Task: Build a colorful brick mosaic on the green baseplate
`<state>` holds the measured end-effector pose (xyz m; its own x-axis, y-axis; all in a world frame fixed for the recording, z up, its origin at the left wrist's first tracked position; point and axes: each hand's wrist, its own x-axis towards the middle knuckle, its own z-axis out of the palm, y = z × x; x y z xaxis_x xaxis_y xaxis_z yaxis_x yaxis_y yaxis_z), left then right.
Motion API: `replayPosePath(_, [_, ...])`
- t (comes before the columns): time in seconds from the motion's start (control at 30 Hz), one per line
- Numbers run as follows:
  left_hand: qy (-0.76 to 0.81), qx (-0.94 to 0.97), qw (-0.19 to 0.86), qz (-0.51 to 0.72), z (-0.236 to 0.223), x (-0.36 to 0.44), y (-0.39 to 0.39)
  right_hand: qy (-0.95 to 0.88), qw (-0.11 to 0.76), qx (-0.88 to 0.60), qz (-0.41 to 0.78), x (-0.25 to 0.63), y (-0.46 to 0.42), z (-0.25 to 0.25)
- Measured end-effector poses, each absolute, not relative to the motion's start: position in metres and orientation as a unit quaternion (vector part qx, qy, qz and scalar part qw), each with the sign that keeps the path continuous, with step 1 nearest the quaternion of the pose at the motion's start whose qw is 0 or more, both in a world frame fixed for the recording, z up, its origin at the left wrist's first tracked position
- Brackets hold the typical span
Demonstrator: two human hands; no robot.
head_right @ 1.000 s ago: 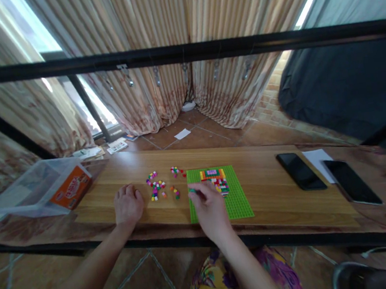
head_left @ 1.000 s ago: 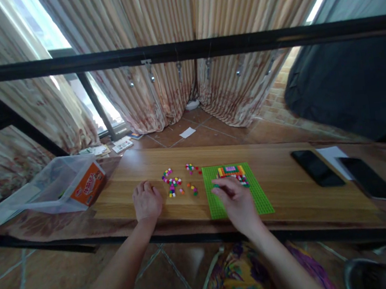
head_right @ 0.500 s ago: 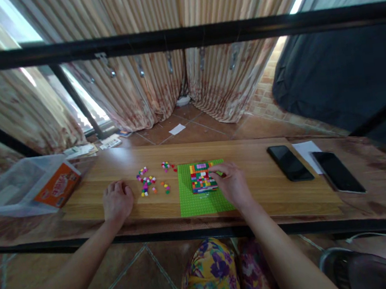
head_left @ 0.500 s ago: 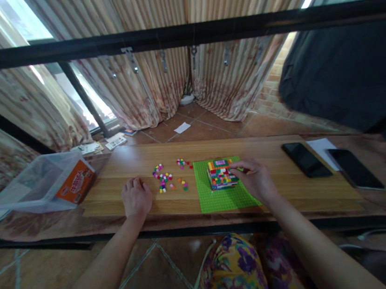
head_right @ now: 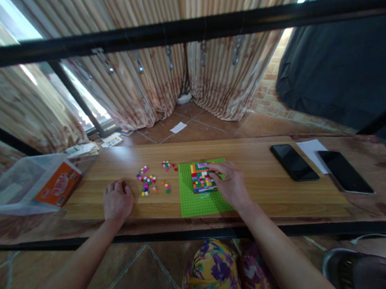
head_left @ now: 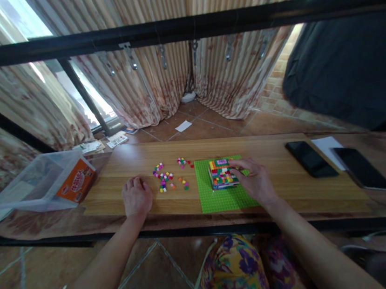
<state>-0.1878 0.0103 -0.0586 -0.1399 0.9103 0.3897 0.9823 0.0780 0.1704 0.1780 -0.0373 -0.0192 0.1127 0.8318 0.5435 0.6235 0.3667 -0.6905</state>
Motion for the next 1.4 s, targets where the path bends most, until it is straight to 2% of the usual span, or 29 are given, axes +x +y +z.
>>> replayPosePath(0.17, [-0.730, -0.650, 0.085, -0.195, -0.058, -0.188, 0.010, -0.573, 0.554, -0.590, 0.131, 0.182, -0.036, -0.031])
replayPosePath(0.3, [-0.734, -0.647, 0.083, -0.189, -0.057, -0.187, 0.010, -0.454, 0.606, -0.615, 0.221, 0.177, -0.031, -0.044])
replayPosePath(0.73, [-0.742, -0.639, 0.067, -0.191, -0.053, -0.181, 0.005, -0.409, 0.618, -0.563, 0.366, 0.162, -0.022, -0.053])
replayPosePath(1.13, [-0.735, -0.645, 0.083, -0.190, -0.054, -0.181, 0.005, -0.395, 0.627, -0.571, 0.354, 0.158, -0.016, -0.051])
replayPosePath(1.27, [-0.738, -0.644, 0.083, -0.184, -0.049, -0.179, 0.003, -0.400, 0.621, -0.555, 0.383, 0.160, -0.019, -0.049])
replayPosePath(1.4, [-0.739, -0.647, 0.080, -0.170, -0.046, -0.178, 0.003, -0.362, 0.647, -0.568, 0.357, 0.178, -0.024, -0.045])
